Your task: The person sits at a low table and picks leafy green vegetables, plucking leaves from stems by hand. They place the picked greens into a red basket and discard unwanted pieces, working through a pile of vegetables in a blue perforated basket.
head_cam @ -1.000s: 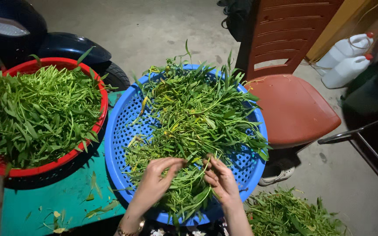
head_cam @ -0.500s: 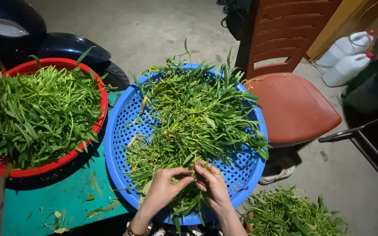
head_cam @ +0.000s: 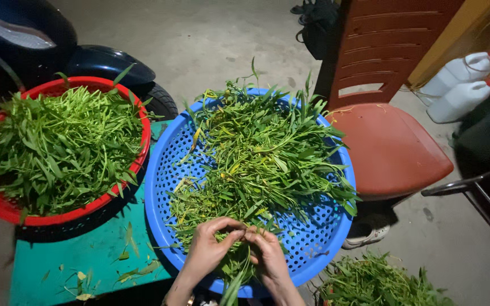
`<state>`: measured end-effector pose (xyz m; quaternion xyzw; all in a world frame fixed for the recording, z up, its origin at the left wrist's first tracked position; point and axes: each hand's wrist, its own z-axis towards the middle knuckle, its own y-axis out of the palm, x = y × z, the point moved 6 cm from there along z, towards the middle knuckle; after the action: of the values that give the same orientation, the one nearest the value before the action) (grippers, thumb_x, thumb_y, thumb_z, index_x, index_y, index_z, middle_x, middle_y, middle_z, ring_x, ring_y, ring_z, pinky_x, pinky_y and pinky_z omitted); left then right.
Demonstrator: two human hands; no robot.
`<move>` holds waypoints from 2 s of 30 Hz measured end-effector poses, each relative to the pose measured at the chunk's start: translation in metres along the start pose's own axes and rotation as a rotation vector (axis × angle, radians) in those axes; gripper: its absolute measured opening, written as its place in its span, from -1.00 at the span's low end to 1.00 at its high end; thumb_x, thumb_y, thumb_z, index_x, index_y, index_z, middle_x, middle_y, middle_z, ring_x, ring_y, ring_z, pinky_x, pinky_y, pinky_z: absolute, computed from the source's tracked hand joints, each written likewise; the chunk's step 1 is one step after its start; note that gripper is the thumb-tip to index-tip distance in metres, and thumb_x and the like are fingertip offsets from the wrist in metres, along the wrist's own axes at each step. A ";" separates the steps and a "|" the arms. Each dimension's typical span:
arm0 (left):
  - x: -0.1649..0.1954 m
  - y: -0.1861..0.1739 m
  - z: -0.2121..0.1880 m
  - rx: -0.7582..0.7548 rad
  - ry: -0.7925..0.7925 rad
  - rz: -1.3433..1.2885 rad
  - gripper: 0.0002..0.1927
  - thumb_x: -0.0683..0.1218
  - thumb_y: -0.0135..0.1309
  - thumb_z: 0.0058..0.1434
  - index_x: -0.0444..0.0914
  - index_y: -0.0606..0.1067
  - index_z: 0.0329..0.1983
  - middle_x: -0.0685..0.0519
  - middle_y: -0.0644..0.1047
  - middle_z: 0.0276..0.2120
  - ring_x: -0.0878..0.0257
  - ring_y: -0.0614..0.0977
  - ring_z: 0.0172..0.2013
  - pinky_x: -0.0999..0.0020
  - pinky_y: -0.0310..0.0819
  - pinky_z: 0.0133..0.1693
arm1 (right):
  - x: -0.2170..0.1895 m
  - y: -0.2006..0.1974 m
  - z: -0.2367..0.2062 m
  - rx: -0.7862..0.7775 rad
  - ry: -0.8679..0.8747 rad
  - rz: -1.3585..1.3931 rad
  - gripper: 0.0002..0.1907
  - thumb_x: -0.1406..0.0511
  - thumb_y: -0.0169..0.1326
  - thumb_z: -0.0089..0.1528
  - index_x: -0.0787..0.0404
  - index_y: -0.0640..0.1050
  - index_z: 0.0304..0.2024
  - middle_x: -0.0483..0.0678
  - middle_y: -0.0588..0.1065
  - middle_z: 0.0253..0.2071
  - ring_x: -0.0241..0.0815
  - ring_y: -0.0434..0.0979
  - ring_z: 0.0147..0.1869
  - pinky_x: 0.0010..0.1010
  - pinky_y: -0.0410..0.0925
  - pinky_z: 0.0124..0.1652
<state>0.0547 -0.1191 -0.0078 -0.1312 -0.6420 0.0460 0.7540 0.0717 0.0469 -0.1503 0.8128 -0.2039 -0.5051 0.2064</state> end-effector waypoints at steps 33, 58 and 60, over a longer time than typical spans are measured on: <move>-0.058 -0.073 0.001 0.078 -0.021 0.039 -0.57 -0.16 -0.04 0.34 -0.32 0.41 0.28 -0.19 0.63 -0.05 -0.02 0.71 -0.09 0.16 0.59 -0.05 | -0.055 0.082 0.034 -0.012 -0.283 -0.245 -0.38 0.41 0.11 0.14 0.31 0.39 0.29 0.04 0.44 0.26 -0.17 0.45 0.30 -0.29 0.29 0.19; -0.025 -0.407 0.144 0.505 -0.593 0.938 -0.06 0.43 -0.23 0.30 -0.03 -0.22 0.57 0.09 -0.22 0.57 0.04 -0.22 0.51 -0.61 -0.45 0.26 | -0.046 0.053 0.080 -0.091 -0.601 -0.355 -0.64 0.52 0.17 0.14 0.28 0.48 -0.01 0.18 0.63 -0.10 -0.07 0.71 -0.15 -0.28 0.54 -0.21; -0.008 -0.415 0.141 0.601 -0.512 0.982 0.10 0.45 -0.04 0.17 -0.14 -0.18 0.57 -0.02 -0.17 0.56 -0.04 -0.20 0.52 -0.66 -0.41 0.22 | -0.053 0.037 0.075 -0.021 -0.580 -0.435 -0.68 0.50 0.17 0.17 0.31 0.52 -0.02 0.18 0.64 -0.13 -0.08 0.69 -0.15 -0.30 0.52 -0.17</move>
<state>-0.1261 -0.5006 0.1109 -0.1780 -0.6260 0.5953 0.4712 -0.0223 0.0350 -0.1220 0.6578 -0.0713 -0.7489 0.0359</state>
